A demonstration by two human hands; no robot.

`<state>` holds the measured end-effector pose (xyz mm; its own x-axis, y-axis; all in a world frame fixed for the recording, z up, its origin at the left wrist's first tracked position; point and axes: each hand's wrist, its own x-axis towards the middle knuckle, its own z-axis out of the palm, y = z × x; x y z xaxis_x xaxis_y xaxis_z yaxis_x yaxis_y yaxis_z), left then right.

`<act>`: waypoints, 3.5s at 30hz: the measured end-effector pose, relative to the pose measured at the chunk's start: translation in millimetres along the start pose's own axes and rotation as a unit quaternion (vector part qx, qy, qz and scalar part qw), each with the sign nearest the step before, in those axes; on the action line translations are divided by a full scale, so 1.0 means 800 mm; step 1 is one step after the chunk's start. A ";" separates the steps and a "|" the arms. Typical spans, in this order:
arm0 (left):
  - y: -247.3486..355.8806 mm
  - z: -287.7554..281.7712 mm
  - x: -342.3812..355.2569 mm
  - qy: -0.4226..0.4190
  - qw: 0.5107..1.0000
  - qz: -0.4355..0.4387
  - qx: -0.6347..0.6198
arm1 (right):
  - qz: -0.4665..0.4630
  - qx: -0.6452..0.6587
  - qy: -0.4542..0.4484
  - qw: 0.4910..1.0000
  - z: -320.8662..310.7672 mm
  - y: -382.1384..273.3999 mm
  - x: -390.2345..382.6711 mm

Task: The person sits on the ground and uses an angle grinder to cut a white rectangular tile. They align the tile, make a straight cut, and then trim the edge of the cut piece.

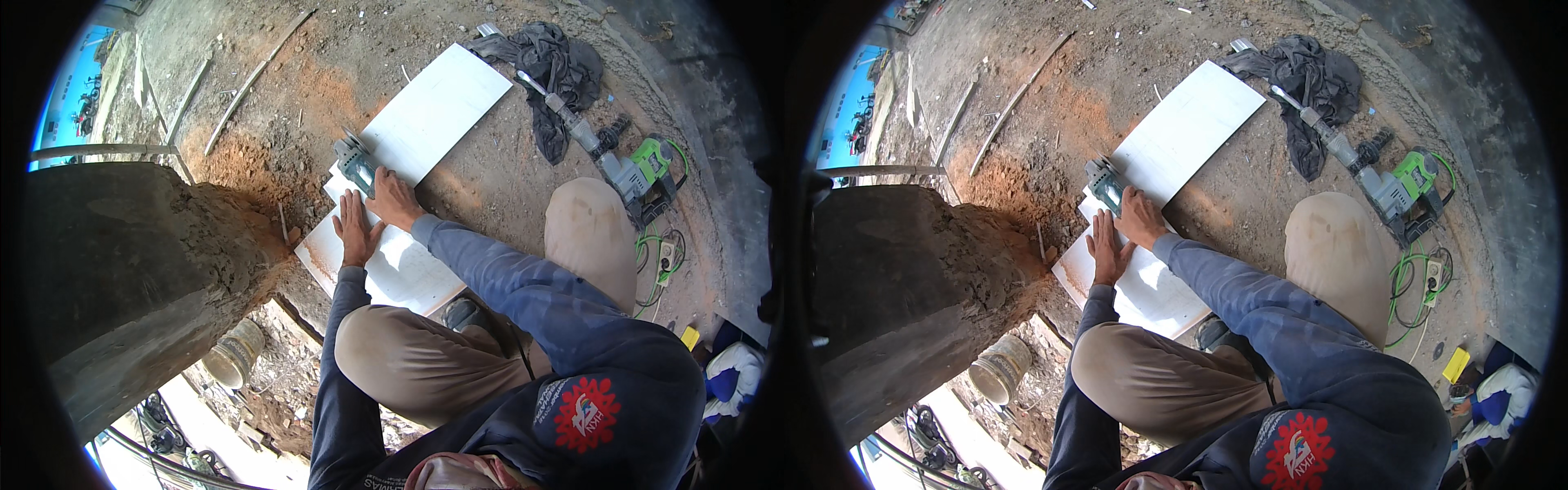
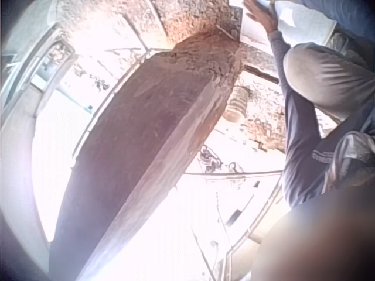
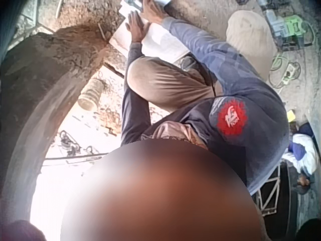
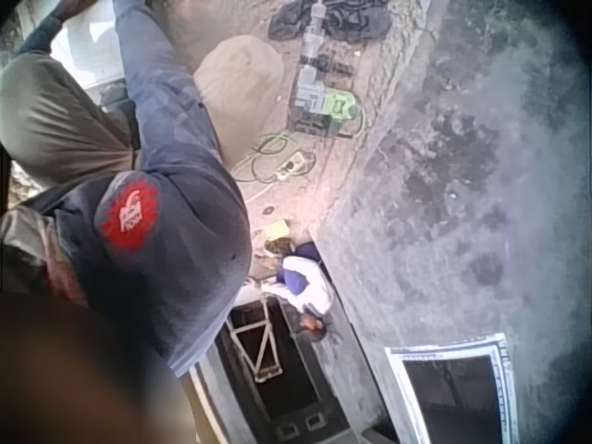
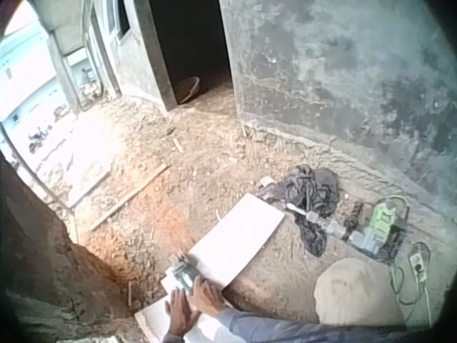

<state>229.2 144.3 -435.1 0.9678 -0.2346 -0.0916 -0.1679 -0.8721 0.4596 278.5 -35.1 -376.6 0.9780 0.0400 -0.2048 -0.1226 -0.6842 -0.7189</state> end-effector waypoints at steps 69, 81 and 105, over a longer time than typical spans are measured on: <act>0.098 -0.016 -0.110 0.027 0.717 -0.164 -0.677 | 0.000 0.299 0.064 0.952 -0.462 -0.044 -0.082; 0.126 0.075 -0.069 0.156 0.605 -0.199 -0.755 | -0.012 0.264 0.021 0.964 -0.430 -0.054 -0.078; 0.154 0.072 -0.090 -0.112 0.775 -0.228 -0.579 | -0.049 0.213 -0.068 0.973 -0.371 -0.059 -0.063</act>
<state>127.8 28.7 -422.6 0.7990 -0.1971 -0.5681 0.5873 0.0531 0.8076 285.1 -221.0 -135.3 0.9604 0.2064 -0.1870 -0.1172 -0.3098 -0.9436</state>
